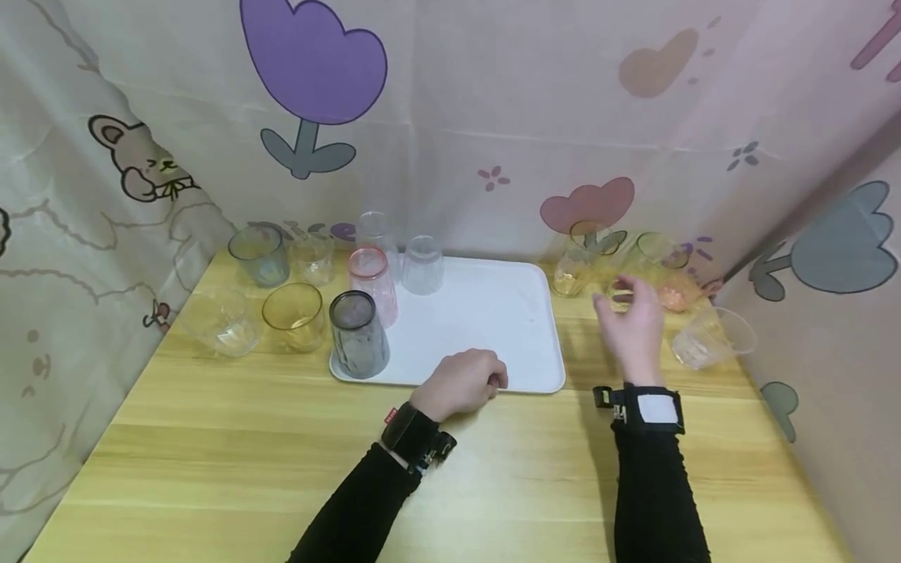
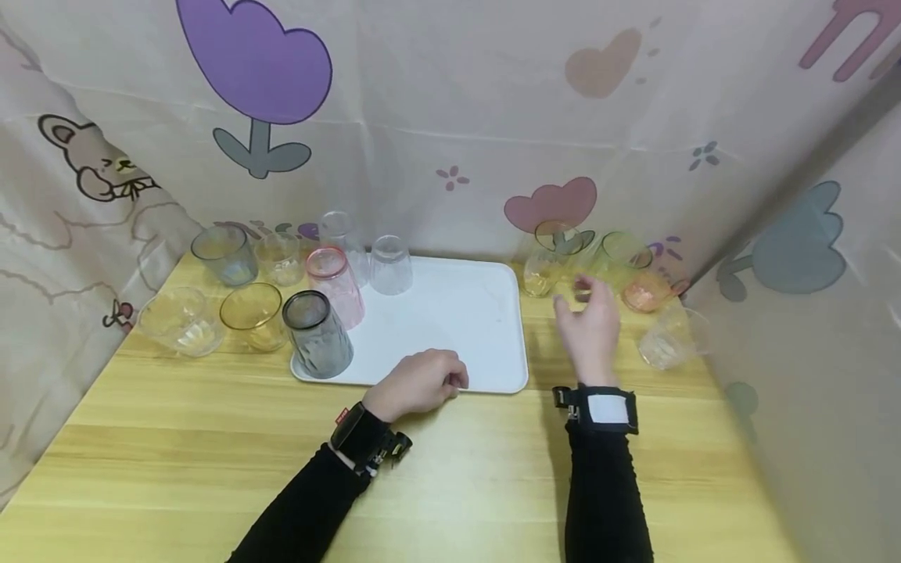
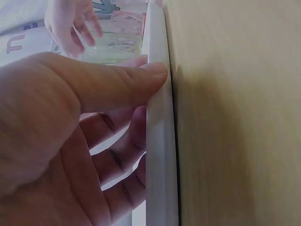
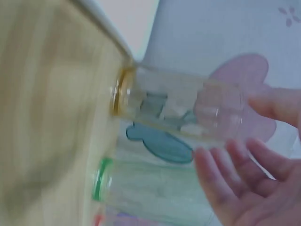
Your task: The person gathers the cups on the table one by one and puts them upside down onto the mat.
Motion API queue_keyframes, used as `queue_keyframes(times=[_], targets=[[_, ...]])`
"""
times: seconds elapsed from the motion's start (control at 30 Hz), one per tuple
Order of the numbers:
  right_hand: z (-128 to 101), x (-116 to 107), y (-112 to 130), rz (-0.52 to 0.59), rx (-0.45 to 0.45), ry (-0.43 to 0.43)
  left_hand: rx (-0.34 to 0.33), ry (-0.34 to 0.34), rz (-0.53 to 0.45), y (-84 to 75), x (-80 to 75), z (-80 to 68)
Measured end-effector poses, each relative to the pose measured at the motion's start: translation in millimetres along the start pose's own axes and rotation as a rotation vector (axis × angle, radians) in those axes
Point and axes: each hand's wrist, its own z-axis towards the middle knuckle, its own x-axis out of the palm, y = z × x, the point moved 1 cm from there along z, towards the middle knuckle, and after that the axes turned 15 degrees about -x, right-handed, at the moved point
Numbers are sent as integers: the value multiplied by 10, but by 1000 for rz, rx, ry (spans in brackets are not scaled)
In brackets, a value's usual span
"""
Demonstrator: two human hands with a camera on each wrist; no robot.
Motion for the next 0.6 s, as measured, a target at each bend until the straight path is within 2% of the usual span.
queue_keyframes(times=[0.17,0.37,0.5,0.6], targets=[[76,-185,-185,-15,50,-222,3,7,-8,2,-26,-2],[61,-424,-505,-96,184,-440,5,10,-19,21,-34,7],[15,-536,-657,-112,307,-507,9,11,-22,26,-26,11],[-19,-600,-725,-71,393,-528,11,13,-24,32,-11,19]])
